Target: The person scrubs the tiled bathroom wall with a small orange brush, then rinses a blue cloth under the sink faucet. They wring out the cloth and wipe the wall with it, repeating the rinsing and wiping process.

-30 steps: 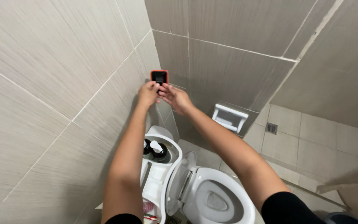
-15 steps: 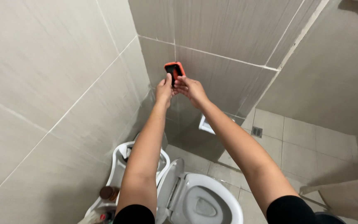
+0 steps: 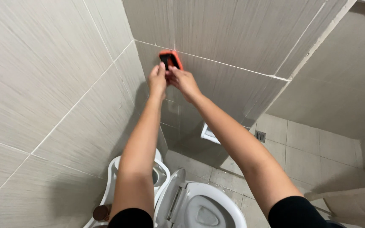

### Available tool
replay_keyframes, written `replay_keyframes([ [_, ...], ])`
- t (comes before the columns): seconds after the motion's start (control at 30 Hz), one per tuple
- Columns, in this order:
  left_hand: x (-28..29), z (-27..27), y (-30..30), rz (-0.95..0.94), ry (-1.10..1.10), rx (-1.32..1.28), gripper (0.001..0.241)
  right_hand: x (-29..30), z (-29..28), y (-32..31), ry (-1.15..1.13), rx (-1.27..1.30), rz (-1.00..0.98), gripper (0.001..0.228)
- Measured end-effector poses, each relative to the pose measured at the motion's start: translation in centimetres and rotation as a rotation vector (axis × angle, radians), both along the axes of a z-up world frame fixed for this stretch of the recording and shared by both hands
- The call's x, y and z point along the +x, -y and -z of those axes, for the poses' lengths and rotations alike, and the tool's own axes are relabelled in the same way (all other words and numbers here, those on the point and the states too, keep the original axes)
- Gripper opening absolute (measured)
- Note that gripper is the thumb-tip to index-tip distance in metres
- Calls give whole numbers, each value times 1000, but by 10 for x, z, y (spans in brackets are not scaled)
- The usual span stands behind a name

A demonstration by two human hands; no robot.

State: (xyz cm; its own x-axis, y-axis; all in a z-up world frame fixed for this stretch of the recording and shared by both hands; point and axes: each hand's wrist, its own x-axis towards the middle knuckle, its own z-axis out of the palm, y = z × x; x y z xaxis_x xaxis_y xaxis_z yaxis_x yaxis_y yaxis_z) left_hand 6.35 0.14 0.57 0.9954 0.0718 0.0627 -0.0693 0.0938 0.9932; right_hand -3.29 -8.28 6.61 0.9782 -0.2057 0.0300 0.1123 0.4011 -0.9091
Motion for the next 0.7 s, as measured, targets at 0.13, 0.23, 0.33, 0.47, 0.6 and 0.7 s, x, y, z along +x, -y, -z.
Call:
replay_keyframes([
  [0.13, 1, -61, -8, -60, 121, 189, 36, 13, -31, 1, 92, -74, 0, 46],
  [0.23, -5, -90, -5, -63, 225, 340, 34, -6, -60, 15, 154, -19, -43, 39],
  [0.33, -28, -104, 7, -1, 370, 429, 37, -34, -73, 34, 89, 117, -84, 38],
  [0.47, -41, -70, 20, 122, 276, 371, 27, -44, -26, 51, 92, 131, -35, 37],
  [0.6, -45, 2, 22, 284, 176, 312, 27, -56, 37, 60, -42, 233, -24, 33],
  [0.7, -51, 65, 24, 339, 75, 340, 25, -52, 109, 71, -152, 307, -48, 31],
])
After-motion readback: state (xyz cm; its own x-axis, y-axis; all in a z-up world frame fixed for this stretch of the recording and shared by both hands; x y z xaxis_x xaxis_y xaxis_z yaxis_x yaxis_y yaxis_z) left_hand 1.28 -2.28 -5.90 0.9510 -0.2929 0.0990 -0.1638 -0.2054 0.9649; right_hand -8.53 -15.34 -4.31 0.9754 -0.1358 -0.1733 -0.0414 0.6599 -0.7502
